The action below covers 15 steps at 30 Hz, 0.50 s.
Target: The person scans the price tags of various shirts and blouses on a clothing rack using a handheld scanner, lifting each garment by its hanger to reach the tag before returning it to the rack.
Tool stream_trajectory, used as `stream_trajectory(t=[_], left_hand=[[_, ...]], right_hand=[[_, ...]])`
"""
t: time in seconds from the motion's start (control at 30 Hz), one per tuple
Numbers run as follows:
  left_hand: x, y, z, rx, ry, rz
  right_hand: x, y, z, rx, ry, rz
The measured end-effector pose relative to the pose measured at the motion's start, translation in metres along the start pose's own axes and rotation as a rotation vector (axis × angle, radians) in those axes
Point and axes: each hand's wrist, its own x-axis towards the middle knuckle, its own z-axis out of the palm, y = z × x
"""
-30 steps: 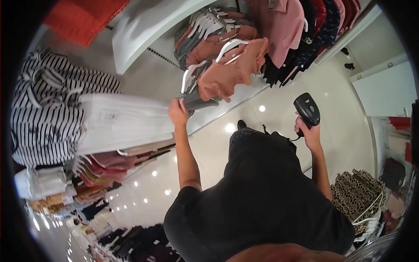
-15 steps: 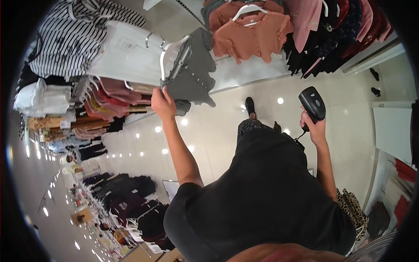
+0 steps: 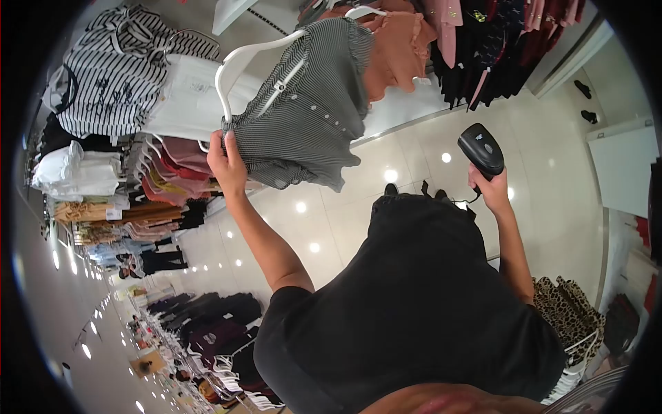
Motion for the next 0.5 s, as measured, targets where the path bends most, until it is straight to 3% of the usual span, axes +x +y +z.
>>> stream_trajectory(t=[0.2,0.3,0.43,0.5], left_hand=[[0.020,0.002,-0.007,-0.245,-0.060,0.029],[0.030,0.002,-0.008,-0.385,-0.074,0.051],[0.042,0.017,-0.014,-0.479,-0.053,0.065],[0.048,0.022,-0.020,-0.488,-0.050,0.072]], right_hand=[[0.007,0.014,-0.010,-0.077,0.109,0.063],[0.018,0.030,-0.020,-0.227,0.180,-0.097],[0.043,0.005,-0.022,-0.258,-0.008,-0.170],[0.057,0.003,-0.020,-0.609,-0.064,-0.308]])
